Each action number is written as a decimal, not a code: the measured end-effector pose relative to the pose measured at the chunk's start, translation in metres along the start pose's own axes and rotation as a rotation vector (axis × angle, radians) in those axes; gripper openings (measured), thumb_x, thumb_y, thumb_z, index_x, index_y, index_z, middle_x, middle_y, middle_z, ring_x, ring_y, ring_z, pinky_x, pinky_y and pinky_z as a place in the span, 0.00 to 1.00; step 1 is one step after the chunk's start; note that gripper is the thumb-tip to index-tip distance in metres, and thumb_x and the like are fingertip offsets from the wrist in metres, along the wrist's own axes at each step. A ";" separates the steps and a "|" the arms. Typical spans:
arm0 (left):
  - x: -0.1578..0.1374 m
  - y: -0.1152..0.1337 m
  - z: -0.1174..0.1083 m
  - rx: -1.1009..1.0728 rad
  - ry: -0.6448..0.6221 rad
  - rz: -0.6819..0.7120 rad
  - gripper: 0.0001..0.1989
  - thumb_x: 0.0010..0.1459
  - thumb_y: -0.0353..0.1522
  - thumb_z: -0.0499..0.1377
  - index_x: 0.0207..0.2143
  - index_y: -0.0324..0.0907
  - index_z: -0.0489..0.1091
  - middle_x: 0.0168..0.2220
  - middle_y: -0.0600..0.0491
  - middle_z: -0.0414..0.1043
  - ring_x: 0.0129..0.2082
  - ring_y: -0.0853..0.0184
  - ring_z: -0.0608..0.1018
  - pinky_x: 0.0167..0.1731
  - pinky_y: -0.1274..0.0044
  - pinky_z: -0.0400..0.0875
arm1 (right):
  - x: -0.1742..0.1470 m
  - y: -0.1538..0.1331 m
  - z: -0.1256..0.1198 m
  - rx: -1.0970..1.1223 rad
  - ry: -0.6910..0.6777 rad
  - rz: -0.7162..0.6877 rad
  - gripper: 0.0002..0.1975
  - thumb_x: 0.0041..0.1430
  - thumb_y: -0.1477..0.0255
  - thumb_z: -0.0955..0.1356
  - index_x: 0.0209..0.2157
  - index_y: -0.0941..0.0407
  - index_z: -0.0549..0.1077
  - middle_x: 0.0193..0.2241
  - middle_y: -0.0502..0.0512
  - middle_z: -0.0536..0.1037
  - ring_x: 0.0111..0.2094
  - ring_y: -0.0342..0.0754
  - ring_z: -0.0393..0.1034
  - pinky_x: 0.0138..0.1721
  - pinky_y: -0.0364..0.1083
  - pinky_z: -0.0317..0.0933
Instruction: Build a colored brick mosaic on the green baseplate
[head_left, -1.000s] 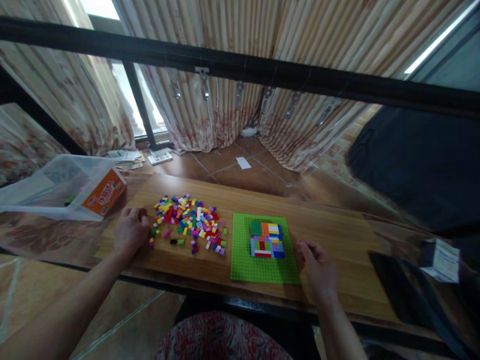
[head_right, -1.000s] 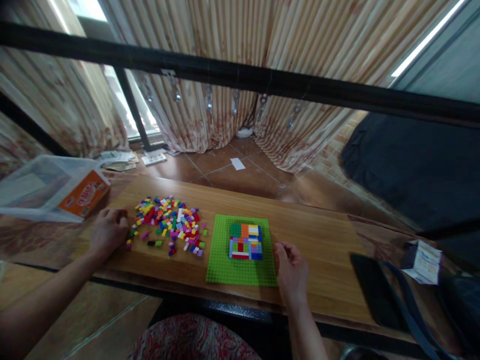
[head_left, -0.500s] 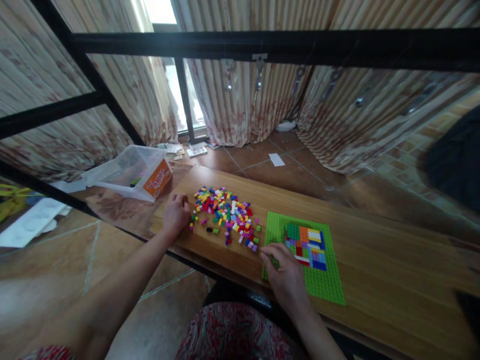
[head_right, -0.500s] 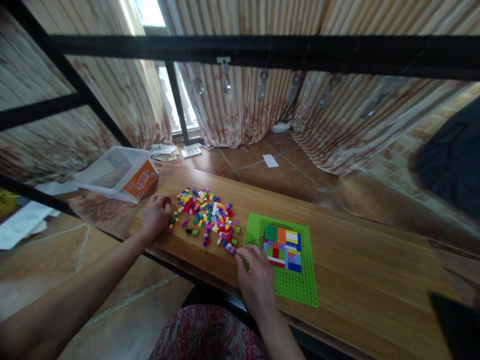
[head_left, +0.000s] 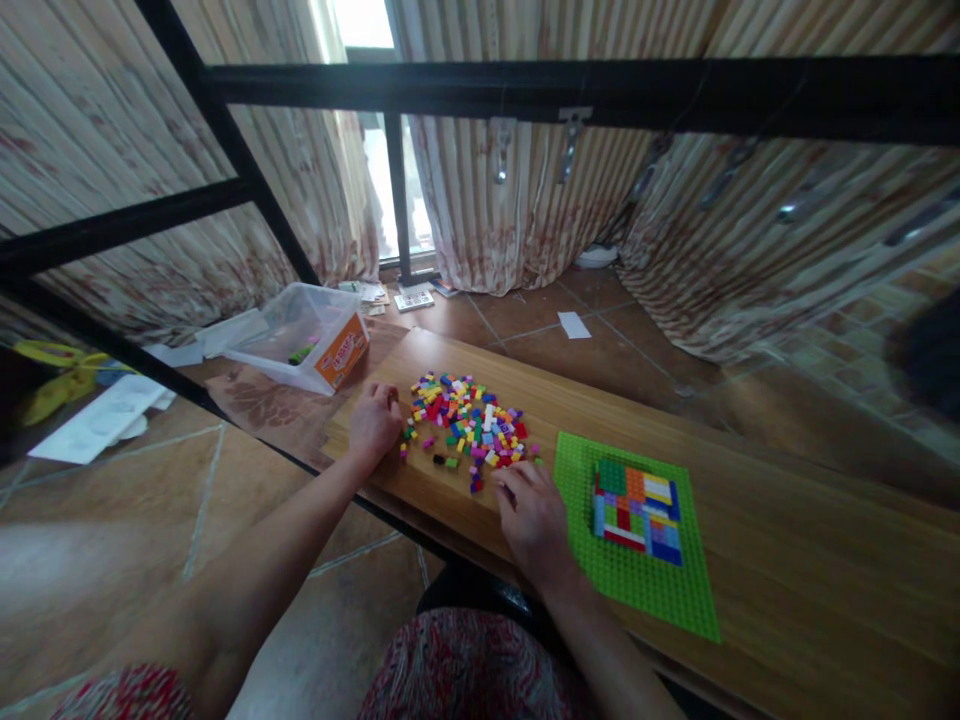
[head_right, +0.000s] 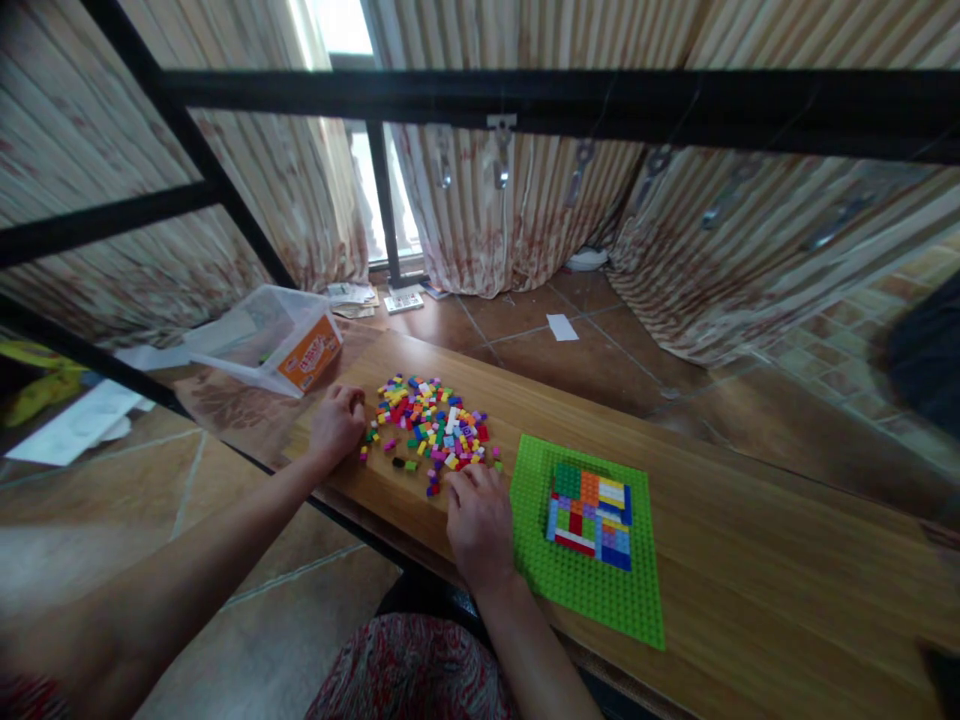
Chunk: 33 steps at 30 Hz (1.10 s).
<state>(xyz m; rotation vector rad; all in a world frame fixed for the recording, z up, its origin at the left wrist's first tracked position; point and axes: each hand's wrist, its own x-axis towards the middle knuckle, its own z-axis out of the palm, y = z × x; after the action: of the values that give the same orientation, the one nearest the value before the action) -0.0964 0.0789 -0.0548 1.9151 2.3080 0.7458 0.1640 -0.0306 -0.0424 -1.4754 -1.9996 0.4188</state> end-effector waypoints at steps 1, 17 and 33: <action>0.000 0.000 0.000 -0.001 -0.002 -0.006 0.13 0.59 0.30 0.50 0.41 0.40 0.73 0.43 0.46 0.71 0.41 0.62 0.74 0.42 0.72 0.67 | 0.002 -0.002 0.002 -0.007 -0.009 -0.008 0.11 0.63 0.76 0.63 0.36 0.53 0.77 0.35 0.55 0.75 0.40 0.51 0.67 0.43 0.49 0.59; 0.000 -0.002 0.001 0.003 0.000 0.003 0.13 0.61 0.31 0.50 0.41 0.41 0.73 0.43 0.46 0.70 0.41 0.61 0.75 0.40 0.73 0.67 | 0.013 -0.031 0.020 -0.301 -0.001 0.063 0.05 0.58 0.67 0.70 0.32 0.54 0.74 0.34 0.59 0.75 0.39 0.56 0.65 0.42 0.53 0.56; 0.000 -0.001 0.001 0.038 0.011 0.008 0.12 0.59 0.29 0.50 0.39 0.40 0.73 0.43 0.46 0.71 0.42 0.62 0.75 0.42 0.73 0.68 | 0.034 -0.031 0.037 -0.228 -0.006 -0.059 0.05 0.61 0.75 0.67 0.34 0.54 0.76 0.34 0.55 0.73 0.40 0.51 0.62 0.43 0.49 0.53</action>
<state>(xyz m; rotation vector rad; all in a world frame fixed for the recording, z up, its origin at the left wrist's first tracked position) -0.0969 0.0787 -0.0564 1.9423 2.3386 0.7209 0.1107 -0.0046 -0.0431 -1.5458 -2.1465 0.1745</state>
